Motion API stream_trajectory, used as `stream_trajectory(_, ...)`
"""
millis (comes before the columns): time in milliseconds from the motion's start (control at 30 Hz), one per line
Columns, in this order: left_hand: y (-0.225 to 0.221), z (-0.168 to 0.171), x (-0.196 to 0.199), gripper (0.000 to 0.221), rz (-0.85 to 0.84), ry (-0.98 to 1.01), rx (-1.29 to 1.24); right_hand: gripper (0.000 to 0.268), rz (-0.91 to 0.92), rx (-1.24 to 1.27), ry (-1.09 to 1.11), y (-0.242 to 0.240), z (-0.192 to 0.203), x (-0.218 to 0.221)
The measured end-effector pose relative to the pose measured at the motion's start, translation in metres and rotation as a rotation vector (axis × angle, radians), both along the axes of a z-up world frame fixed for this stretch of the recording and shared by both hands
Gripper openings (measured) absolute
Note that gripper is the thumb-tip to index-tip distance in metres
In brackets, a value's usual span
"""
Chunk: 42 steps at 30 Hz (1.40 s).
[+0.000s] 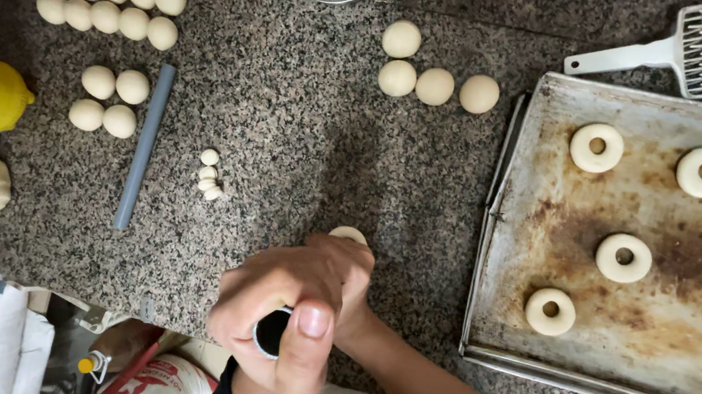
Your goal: The person flattens small balls of dough with a grey pipe, then uses the end of the pipe to punch a hole in the center of each flattened piece, and places the resulting rings onto a baking tray.
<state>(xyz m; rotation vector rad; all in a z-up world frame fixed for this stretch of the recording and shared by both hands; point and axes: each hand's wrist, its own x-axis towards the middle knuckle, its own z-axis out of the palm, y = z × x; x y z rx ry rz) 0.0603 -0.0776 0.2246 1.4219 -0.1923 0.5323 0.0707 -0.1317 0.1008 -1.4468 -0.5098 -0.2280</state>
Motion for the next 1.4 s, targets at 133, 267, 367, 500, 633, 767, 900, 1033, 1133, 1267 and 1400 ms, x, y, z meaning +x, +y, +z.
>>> stream_trajectory(133, -0.007, -0.007, 0.002, 0.038, 0.060, -0.028, -0.016, 0.045, 0.023, 0.051, -0.028, 0.002, -0.008, 0.005)
stream_trajectory(267, -0.007, -0.018, -0.008, 0.035, 0.318, 0.078, 0.293, 0.036, 0.058, 0.143, -0.074, 0.006, -0.027, 0.004)
stream_trajectory(367, -0.021, -0.022, -0.005, 0.037, 0.479, 0.071, 0.282, 0.029, 0.033, 0.018, -0.008, -0.001, -0.043, -0.005)
stream_trajectory(500, -0.037, -0.014, 0.004, 0.030, 0.610, 0.074, 0.266, 0.025, 0.171, 0.310, 0.596, -0.005, -0.066, -0.016)
stream_trajectory(633, -0.024, -0.014, -0.007, 0.047, 0.568, -0.119, 0.547, 0.031, -0.132, -0.116, 0.543, -0.011, -0.078, 0.012)
stream_trajectory(767, 0.026, -0.051, -0.023, 0.019, 0.502, 0.085, 0.736, 0.031, -0.161, 0.013, 0.360, -0.038, -0.048, 0.047)
stream_trajectory(900, 0.046, -0.129, -0.038, 0.009, 0.214, 0.496, 0.826, 0.029, -0.121, 0.008, 0.433, -0.054, -0.012, 0.081)
stream_trajectory(1033, 0.040, -0.197, -0.044, 0.010, 0.214, 0.298, 1.081, 0.037, -0.235, -0.612, 0.260, -0.064, -0.034, 0.070)
stream_trajectory(1133, 0.031, -0.222, -0.040, 0.009, 0.218, 0.316, 1.129, 0.043, -0.168, -0.861, 0.242, -0.073, -0.073, 0.051)
stream_trajectory(1267, 0.028, -0.220, -0.037, 0.014, 0.167, 0.391, 1.282, 0.056, -0.169, -1.055, -0.038, -0.083, -0.114, 0.030)
stream_trajectory(1400, 0.052, -0.204, -0.041, 0.011, 0.335, 0.210, 0.774, 0.059, -0.209, -1.095, -0.149, -0.083, -0.123, 0.027)
